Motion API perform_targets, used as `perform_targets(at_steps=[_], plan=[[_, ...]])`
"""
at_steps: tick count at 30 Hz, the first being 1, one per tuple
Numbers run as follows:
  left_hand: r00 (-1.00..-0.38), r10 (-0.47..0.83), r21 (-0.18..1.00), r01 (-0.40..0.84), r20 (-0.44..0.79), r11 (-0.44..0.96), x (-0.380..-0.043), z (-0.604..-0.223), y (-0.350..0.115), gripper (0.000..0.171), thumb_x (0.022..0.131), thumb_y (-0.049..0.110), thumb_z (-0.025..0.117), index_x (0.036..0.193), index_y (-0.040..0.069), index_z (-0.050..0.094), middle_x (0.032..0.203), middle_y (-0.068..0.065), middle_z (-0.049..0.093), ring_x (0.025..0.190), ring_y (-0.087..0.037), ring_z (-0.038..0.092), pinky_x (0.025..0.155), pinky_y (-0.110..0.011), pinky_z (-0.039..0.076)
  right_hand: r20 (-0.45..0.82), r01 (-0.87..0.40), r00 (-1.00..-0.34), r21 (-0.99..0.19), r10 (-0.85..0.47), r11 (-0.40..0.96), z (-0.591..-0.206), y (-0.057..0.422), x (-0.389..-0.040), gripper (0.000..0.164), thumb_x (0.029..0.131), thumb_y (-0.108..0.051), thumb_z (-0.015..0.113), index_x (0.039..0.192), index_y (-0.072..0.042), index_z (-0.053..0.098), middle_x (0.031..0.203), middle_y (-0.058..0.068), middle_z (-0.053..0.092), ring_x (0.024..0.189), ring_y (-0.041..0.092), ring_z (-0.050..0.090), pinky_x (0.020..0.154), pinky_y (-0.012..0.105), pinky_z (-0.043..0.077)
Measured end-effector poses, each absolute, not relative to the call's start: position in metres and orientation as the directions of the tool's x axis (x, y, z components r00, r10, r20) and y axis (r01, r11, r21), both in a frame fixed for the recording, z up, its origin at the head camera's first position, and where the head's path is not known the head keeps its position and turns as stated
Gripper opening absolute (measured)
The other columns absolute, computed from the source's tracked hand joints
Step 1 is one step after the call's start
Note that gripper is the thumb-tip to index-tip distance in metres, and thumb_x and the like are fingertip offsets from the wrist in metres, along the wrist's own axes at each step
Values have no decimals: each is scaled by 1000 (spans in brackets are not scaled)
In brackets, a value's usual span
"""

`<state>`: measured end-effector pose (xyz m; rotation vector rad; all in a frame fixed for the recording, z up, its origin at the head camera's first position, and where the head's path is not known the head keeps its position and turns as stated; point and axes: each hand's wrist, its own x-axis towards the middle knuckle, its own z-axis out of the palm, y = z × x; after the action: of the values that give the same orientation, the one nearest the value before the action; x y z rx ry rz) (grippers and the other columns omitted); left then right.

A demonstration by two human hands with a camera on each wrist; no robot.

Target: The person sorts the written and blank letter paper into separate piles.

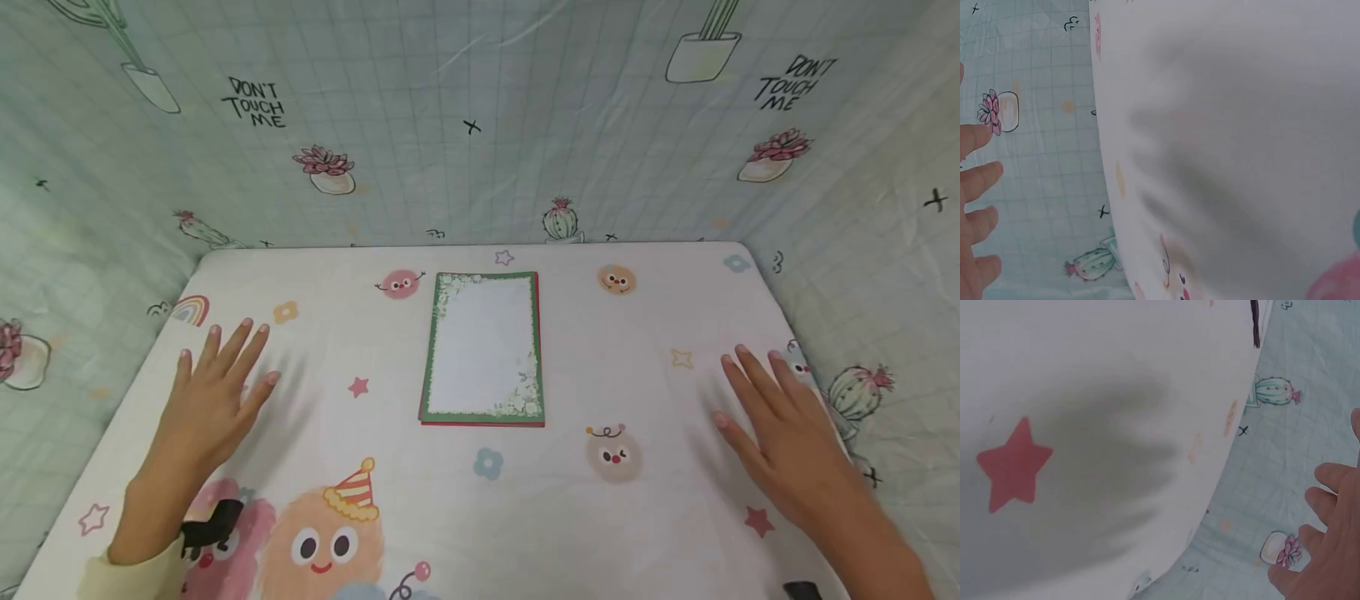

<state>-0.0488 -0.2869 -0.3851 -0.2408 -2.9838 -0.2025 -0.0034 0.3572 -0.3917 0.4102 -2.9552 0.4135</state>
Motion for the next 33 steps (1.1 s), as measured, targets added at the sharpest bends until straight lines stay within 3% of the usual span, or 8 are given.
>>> perform_targets(at_steps=[13, 18, 28, 33], plan=[[-968, 188, 155, 214, 164, 965, -55, -387, -268, 71, 103, 50, 50, 163, 22, 24, 167, -13, 23, 155, -41, 8, 121, -69, 2, 179, -363, -930, -297, -321, 884, -394, 338, -17, 69, 106, -29, 52, 164, -14, 18, 171, 6, 10, 157, 29, -5, 125, 52, -12], [-966, 204, 165, 230, 159, 959, -61, -389, -258, 72, 103, 56, 45, 163, 22, 26, 168, -12, 22, 155, -41, 9, 120, -70, 3, 181, -370, -927, -286, -329, 884, -394, 328, -22, 70, 105, -32, 53, 164, -15, 18, 171, 8, 12, 157, 28, -3, 125, 50, -11], [-956, 255, 185, 279, 142, 942, -73, -397, -230, 72, 100, 51, 55, 161, 22, 31, 167, -9, 26, 155, -41, 12, 120, -70, 5, 197, -401, -914, -314, -354, 861, -400, 306, -35, 70, 104, -33, 56, 163, -14, 22, 169, 11, 18, 157, 32, 5, 126, 53, -5], [-952, 284, 257, 305, 113, 917, -74, -403, -219, 69, 102, 51, 51, 161, 22, 31, 167, -8, 26, 155, -40, 13, 120, -70, 7, 185, -423, -906, -344, -381, 839, -405, 289, -44, 69, 104, -31, 56, 162, -12, 24, 168, 13, 21, 156, 34, 8, 127, 54, 0]])
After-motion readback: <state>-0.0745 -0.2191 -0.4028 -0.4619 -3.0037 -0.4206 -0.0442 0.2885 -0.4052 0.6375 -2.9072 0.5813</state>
